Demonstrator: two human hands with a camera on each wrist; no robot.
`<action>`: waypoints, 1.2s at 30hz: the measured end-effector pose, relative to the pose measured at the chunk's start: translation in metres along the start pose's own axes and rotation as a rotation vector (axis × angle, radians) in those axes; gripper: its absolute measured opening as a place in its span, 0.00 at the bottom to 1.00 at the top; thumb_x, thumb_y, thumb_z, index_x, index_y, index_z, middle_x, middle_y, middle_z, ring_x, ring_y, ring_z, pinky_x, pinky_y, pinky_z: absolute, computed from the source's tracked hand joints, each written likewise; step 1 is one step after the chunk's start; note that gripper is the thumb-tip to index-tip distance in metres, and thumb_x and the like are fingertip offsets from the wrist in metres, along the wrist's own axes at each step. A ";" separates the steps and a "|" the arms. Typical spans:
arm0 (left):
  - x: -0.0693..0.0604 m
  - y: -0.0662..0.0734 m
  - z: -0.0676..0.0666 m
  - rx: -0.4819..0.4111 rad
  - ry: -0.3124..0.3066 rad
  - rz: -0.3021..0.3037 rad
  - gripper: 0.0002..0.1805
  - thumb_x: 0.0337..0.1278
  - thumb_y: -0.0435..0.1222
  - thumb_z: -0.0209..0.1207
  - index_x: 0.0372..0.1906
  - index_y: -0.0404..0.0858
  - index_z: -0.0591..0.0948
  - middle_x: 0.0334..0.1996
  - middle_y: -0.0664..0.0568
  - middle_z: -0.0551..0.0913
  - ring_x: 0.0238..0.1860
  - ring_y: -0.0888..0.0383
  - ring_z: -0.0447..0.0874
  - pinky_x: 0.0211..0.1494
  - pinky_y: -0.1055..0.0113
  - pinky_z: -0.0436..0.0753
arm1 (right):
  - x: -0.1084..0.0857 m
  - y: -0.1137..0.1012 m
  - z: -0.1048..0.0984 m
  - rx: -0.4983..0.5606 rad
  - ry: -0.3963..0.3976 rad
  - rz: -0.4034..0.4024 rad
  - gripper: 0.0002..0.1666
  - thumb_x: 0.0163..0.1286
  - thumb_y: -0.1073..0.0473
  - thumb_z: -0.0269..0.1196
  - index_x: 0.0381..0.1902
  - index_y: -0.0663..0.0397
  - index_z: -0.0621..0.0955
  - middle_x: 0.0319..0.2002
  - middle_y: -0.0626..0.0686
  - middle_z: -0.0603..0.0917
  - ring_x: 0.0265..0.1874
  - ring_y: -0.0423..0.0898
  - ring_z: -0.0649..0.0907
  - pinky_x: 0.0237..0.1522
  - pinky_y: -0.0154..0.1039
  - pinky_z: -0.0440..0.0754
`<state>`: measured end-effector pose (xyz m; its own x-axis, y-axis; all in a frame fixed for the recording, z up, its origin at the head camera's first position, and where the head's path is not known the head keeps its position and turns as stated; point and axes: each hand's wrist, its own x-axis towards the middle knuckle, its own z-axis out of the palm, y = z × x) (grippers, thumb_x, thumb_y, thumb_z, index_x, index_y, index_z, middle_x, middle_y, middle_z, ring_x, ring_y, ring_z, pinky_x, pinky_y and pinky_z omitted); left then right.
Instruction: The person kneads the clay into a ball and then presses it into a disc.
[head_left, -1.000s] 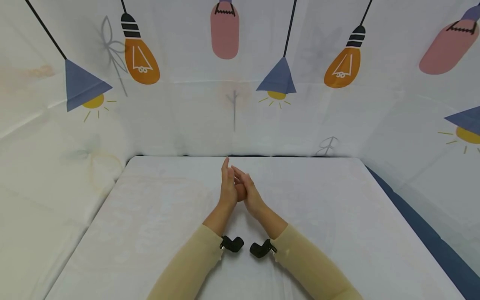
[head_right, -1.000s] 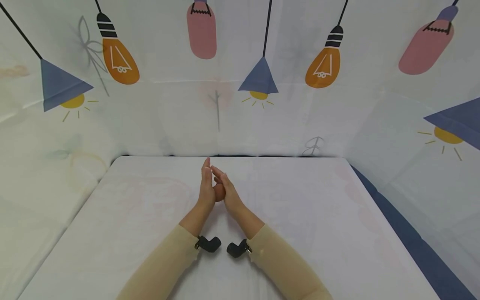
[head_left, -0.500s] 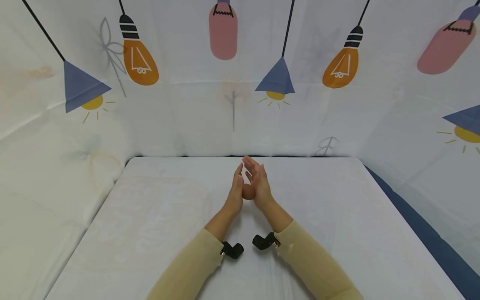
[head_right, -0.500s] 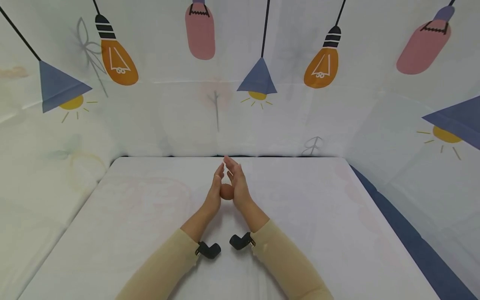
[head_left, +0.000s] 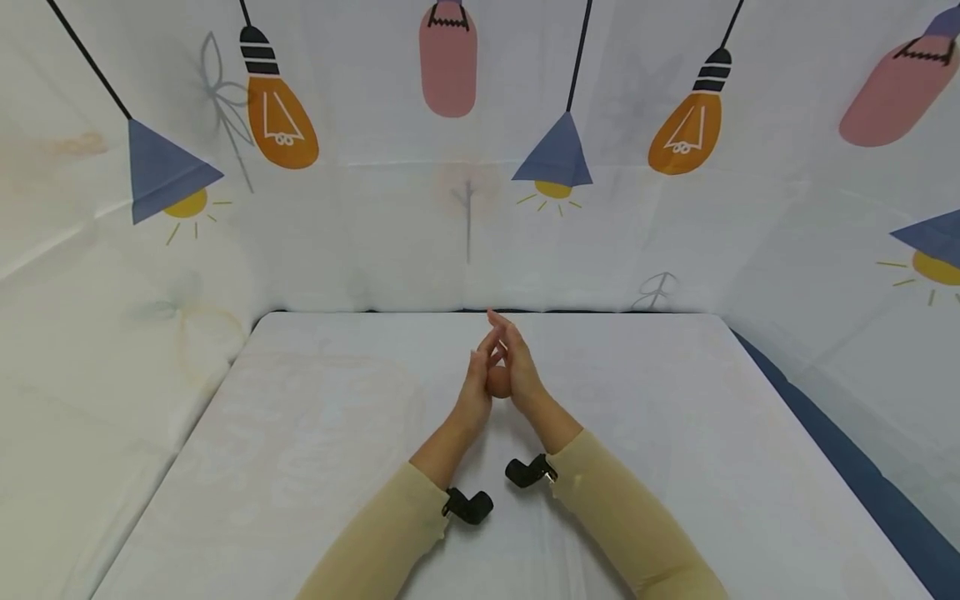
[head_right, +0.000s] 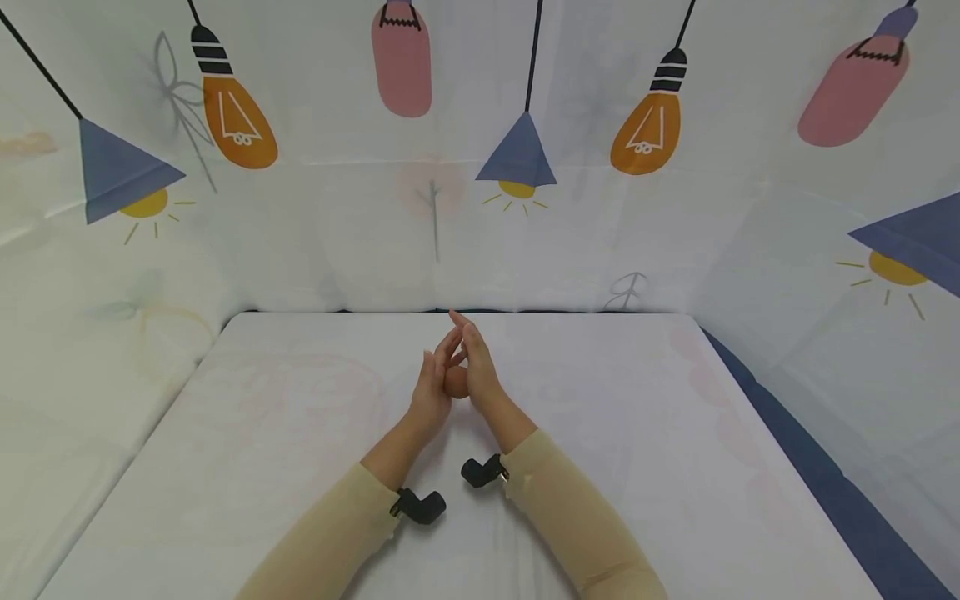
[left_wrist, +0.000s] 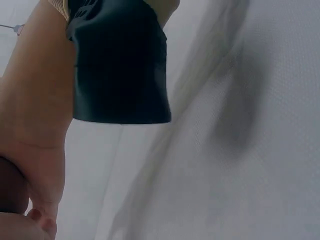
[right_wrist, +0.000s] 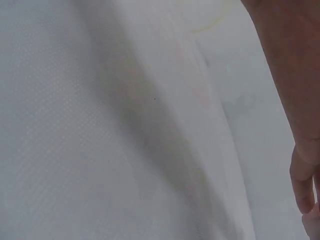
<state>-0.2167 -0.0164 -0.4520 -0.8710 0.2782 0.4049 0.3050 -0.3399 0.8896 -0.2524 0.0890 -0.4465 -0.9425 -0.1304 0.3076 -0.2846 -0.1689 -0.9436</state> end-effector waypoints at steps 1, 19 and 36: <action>0.000 0.001 0.000 0.011 0.014 0.002 0.53 0.68 0.71 0.27 0.79 0.33 0.51 0.80 0.41 0.46 0.76 0.35 0.48 0.76 0.40 0.42 | -0.001 0.001 0.001 0.001 -0.005 0.009 0.37 0.81 0.43 0.36 0.74 0.62 0.64 0.76 0.58 0.63 0.75 0.52 0.59 0.75 0.54 0.47; 0.009 -0.005 -0.015 0.218 0.225 -0.074 0.60 0.52 0.81 0.30 0.81 0.46 0.45 0.81 0.47 0.43 0.79 0.44 0.41 0.75 0.38 0.42 | -0.022 -0.011 0.020 0.111 -0.147 0.001 0.47 0.79 0.31 0.28 0.78 0.61 0.56 0.77 0.63 0.57 0.76 0.62 0.56 0.74 0.57 0.52; -0.002 -0.012 -0.008 0.152 -0.028 -0.080 0.44 0.75 0.64 0.21 0.81 0.37 0.42 0.81 0.43 0.39 0.78 0.37 0.40 0.76 0.39 0.43 | 0.005 -0.018 0.000 0.138 0.069 0.015 0.40 0.84 0.42 0.31 0.72 0.73 0.63 0.74 0.66 0.63 0.75 0.56 0.61 0.74 0.46 0.57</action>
<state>-0.2219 -0.0203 -0.4648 -0.8845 0.3246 0.3350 0.2915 -0.1760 0.9403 -0.2516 0.0916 -0.4277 -0.9578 -0.0669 0.2796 -0.2478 -0.3009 -0.9209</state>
